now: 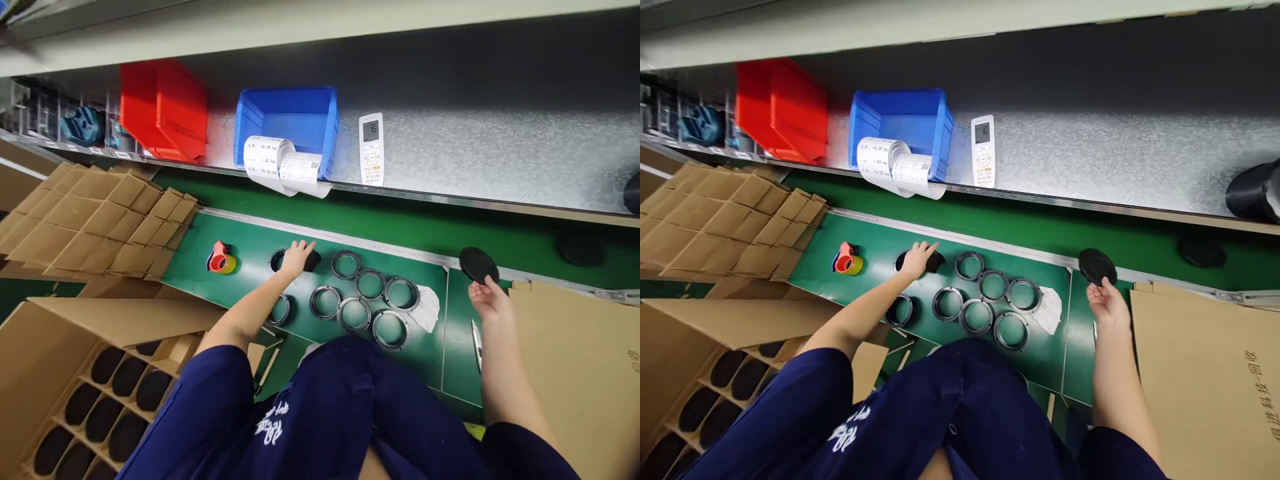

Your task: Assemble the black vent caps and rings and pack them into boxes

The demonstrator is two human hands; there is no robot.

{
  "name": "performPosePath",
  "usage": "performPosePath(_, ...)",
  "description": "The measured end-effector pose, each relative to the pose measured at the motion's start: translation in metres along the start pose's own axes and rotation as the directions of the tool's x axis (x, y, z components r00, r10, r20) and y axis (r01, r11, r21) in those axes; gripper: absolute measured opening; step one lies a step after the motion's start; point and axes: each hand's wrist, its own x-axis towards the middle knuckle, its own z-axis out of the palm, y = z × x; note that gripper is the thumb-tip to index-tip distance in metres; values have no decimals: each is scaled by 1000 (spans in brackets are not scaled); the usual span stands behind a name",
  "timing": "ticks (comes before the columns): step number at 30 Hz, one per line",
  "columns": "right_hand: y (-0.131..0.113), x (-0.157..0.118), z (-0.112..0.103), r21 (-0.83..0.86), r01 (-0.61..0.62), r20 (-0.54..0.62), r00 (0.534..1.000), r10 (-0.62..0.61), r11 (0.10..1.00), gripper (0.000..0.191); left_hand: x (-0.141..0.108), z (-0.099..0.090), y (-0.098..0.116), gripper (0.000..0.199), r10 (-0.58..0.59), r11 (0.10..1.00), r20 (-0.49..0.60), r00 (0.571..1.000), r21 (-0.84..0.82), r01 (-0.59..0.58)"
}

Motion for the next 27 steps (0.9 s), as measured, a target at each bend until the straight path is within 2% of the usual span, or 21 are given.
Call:
performPosePath(4,43,-83,45,-28,-108,60,992,109,994,25,-21,21,-8,53,-18,999,-121,993,-34,14)
performPosePath(7,81,-143,85,-98,-139,218,963,157,986,37,-37,46,-12,51,16,995,-158,987,-96,-32)
performPosePath(10,115,-185,117,-177,-141,377,904,200,974,46,-55,70,-13,55,64,979,-184,981,-180,-98)
performPosePath(13,144,-213,135,-256,-135,456,856,243,957,50,-77,88,-15,55,74,945,-195,978,-298,-131)
performPosePath(17,171,-238,147,-330,-154,491,814,309,931,50,-98,104,-25,52,-93,891,-158,983,-455,11)
performPosePath(20,183,-249,152,-359,-153,503,800,329,921,51,-105,101,-28,53,-96,885,-147,984,-465,17)
performPosePath(22,190,-257,154,-360,-137,511,798,319,923,53,-109,88,-21,51,-94,841,-163,982,-541,-10)
performPosePath(23,193,-262,154,-355,-132,515,799,311,926,54,-111,80,-14,49,-110,751,-161,981,-660,-24)
performPosePath(24,198,-267,155,-347,-129,519,798,305,929,56,-113,69,-5,47,-124,598,-141,982,-800,-39)
performPosePath(26,209,-281,156,-334,-139,533,788,309,932,58,-119,47,16,47,-85,194,-80,993,-979,-62)
performPosePath(27,215,-289,156,-335,-146,543,778,317,931,58,-121,36,26,53,-24,-30,-50,998,-998,-51)
